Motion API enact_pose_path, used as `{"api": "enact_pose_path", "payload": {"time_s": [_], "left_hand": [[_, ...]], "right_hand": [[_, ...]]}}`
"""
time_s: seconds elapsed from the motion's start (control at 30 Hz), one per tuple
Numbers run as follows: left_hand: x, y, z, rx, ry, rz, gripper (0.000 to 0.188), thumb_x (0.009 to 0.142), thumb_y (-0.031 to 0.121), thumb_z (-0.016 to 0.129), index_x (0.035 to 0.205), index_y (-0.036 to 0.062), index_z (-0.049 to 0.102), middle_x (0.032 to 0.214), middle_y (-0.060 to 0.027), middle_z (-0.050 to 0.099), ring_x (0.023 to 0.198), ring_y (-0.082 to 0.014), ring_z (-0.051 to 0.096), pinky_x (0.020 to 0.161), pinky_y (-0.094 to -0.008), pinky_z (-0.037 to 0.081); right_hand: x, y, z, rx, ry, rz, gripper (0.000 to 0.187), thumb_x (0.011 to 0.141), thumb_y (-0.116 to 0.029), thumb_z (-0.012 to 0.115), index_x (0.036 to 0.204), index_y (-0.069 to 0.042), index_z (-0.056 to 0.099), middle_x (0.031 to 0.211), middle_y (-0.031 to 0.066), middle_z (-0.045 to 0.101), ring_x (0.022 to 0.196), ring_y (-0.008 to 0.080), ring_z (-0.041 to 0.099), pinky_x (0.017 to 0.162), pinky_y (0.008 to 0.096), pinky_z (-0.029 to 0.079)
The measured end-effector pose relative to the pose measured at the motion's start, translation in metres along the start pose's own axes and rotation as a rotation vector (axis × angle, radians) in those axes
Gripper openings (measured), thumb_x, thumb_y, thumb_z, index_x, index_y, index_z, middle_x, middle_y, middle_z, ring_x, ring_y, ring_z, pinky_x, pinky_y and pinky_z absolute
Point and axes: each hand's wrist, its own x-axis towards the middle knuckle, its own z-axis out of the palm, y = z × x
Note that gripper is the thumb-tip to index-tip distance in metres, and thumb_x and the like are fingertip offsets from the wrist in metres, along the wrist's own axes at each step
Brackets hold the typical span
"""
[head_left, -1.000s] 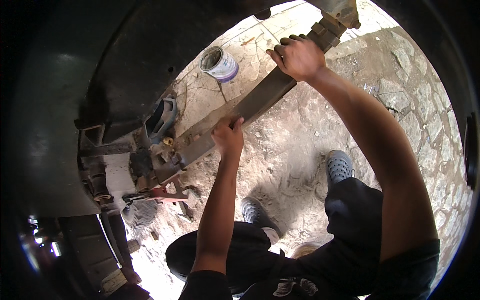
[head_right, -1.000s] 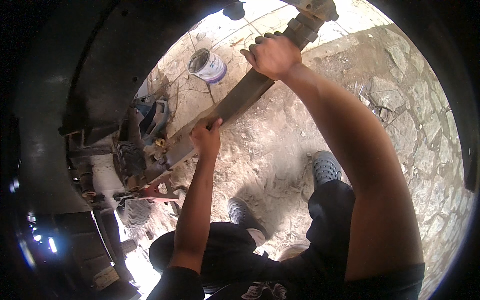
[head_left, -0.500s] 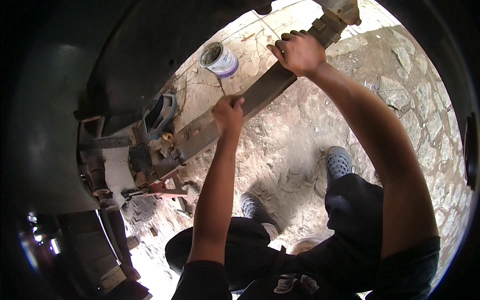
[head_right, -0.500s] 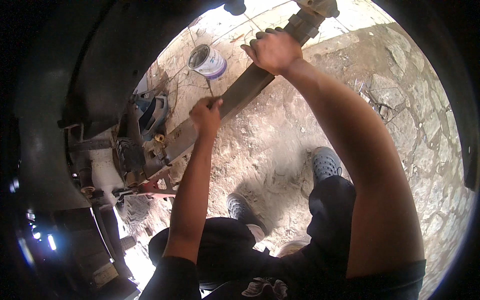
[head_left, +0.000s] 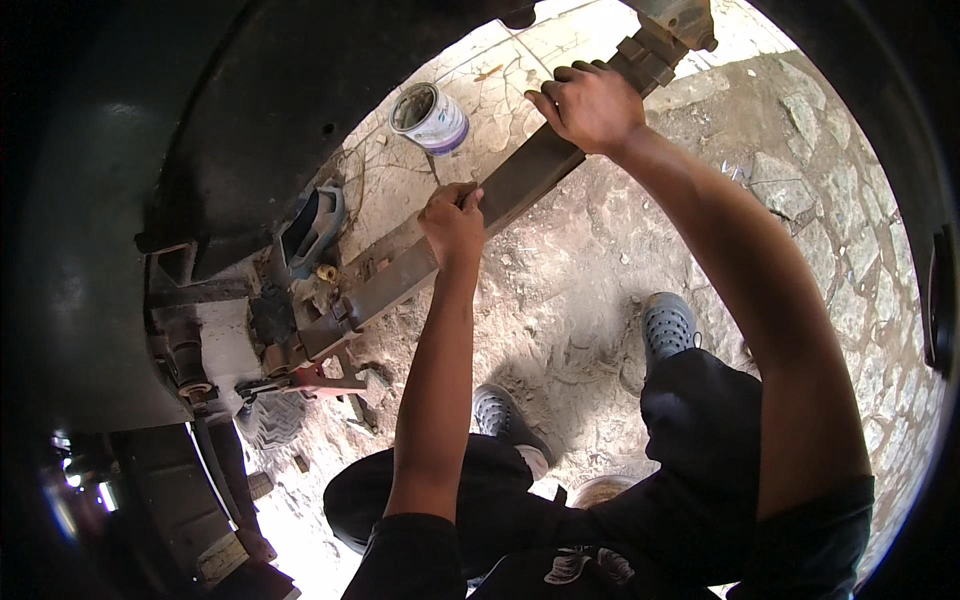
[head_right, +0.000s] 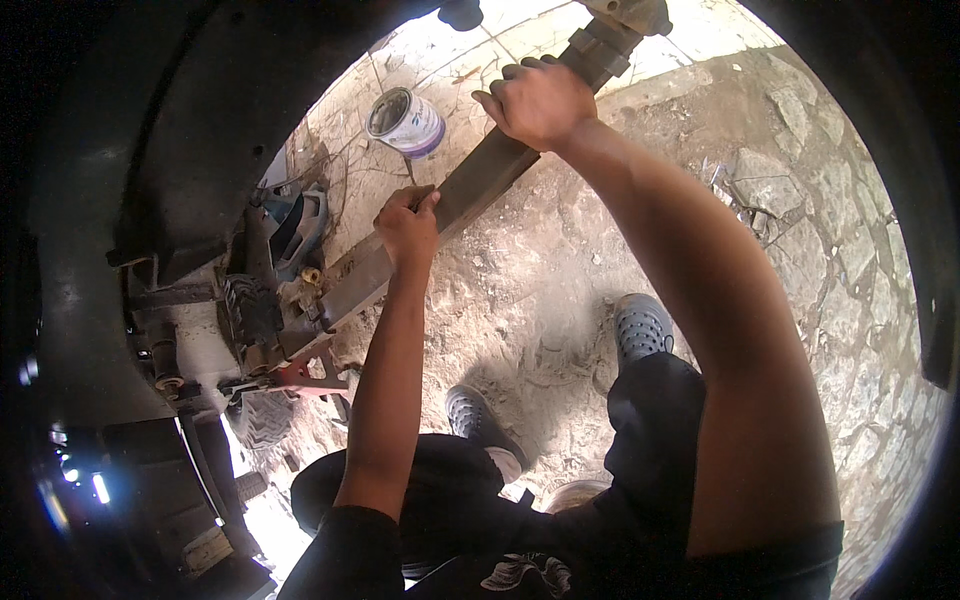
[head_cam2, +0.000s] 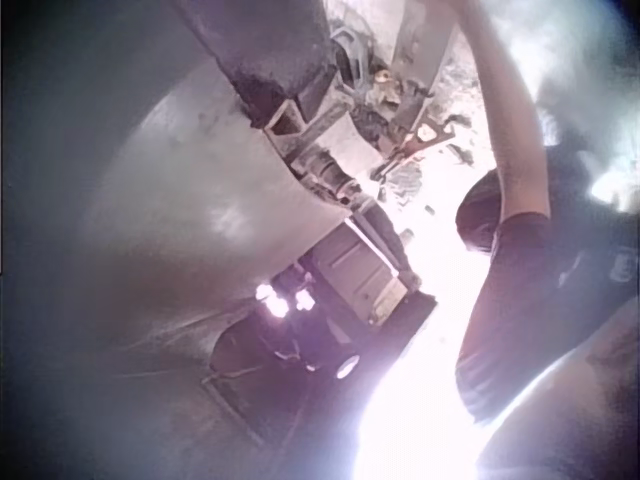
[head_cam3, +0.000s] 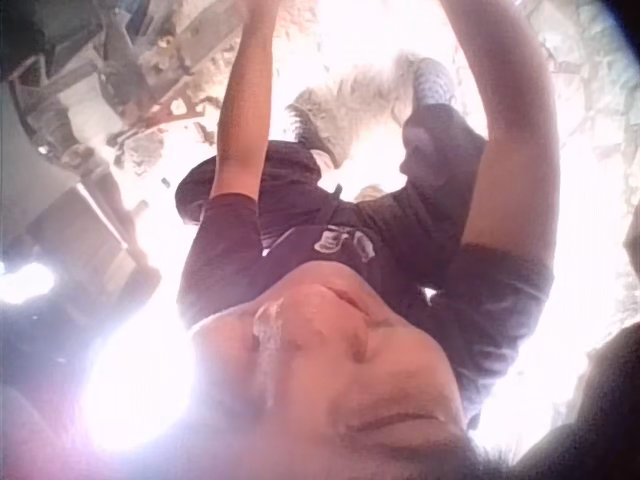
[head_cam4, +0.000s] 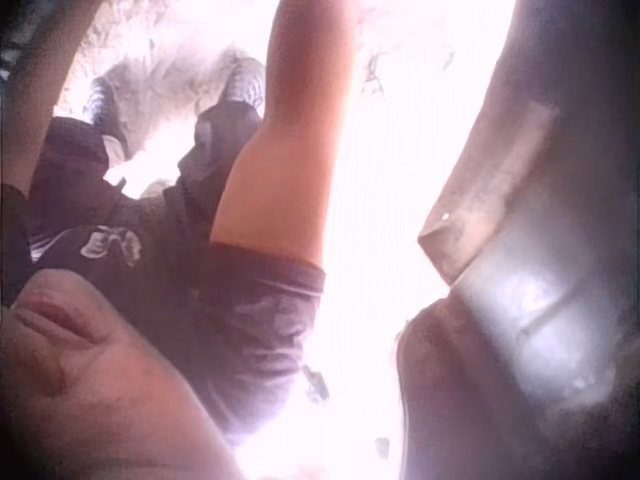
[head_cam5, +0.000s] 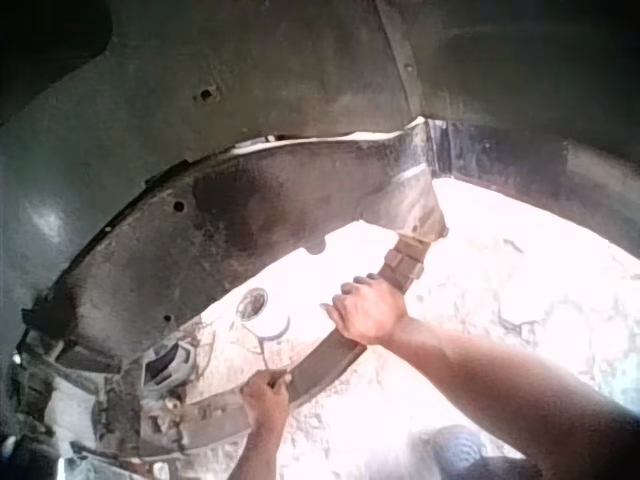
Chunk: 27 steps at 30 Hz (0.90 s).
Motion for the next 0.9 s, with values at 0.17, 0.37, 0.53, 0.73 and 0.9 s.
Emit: {"api": "enact_pose_path", "payload": {"time_s": [0.17, 0.37, 0.53, 0.73, 0.9], "left_hand": [[-0.041, -0.001, -0.008, 0.052, -0.051, 0.027, 0.013, 0.089, 0.020, 0.081, 0.090, 0.0074, 0.079, 0.089, -0.0138, 0.077, 0.084, -0.0335, 0.074, 0.079, -0.0441, 0.053], [-0.006, -0.002, -0.002, 0.052, -0.035, -0.059, 0.018, 0.089, 0.025, 0.083, 0.090, 0.0073, 0.080, 0.090, -0.0121, 0.078, 0.082, -0.0321, 0.074, 0.079, -0.0436, 0.054], [-0.026, -0.012, 0.002, 0.114, -0.033, 0.034, 0.016, 0.090, 0.023, 0.082, 0.087, 0.0072, 0.080, 0.089, -0.0119, 0.078, 0.081, -0.0332, 0.074, 0.077, -0.0433, 0.054], [-0.013, -0.008, -0.006, 0.130, -0.011, -0.047, 0.017, 0.087, 0.024, 0.084, 0.093, 0.0081, 0.082, 0.091, -0.0110, 0.079, 0.082, -0.0328, 0.075, 0.080, -0.0414, 0.054], [-0.030, -0.006, -0.008, 0.237, -0.060, 0.040, 0.017, 0.087, 0.025, 0.085, 0.094, 0.0089, 0.082, 0.090, -0.0108, 0.079, 0.082, -0.0317, 0.075, 0.078, -0.0408, 0.055]], "right_hand": [[-0.005, 0.011, -0.003, 0.015, 0.071, 0.015, 0.049, 0.106, -0.042, 0.053, 0.078, -0.011, 0.078, 0.088, 0.0102, 0.075, 0.086, 0.0307, 0.074, 0.079, 0.0419, 0.060], [0.003, 0.005, -0.003, -0.012, -0.007, 0.021, 0.045, 0.107, -0.042, 0.055, 0.089, -0.010, 0.080, 0.089, 0.0105, 0.075, 0.090, 0.0281, 0.073, 0.081, 0.0423, 0.059], [-0.004, 0.012, -0.003, 0.028, 0.020, 0.046, 0.049, 0.106, -0.045, 0.053, 0.081, -0.011, 0.079, 0.090, 0.0103, 0.076, 0.090, 0.0306, 0.074, 0.082, 0.0432, 0.060], [0.001, 0.006, -0.002, 0.000, 0.068, 0.000, 0.050, 0.106, -0.044, 0.053, 0.080, -0.010, 0.079, 0.087, 0.0100, 0.075, 0.088, 0.0308, 0.074, 0.082, 0.0427, 0.060], [-0.003, 0.013, -0.003, 0.011, 0.015, 0.017, 0.048, 0.106, -0.043, 0.054, 0.081, -0.010, 0.079, 0.088, 0.0105, 0.075, 0.088, 0.0302, 0.073, 0.083, 0.0432, 0.059]]}}
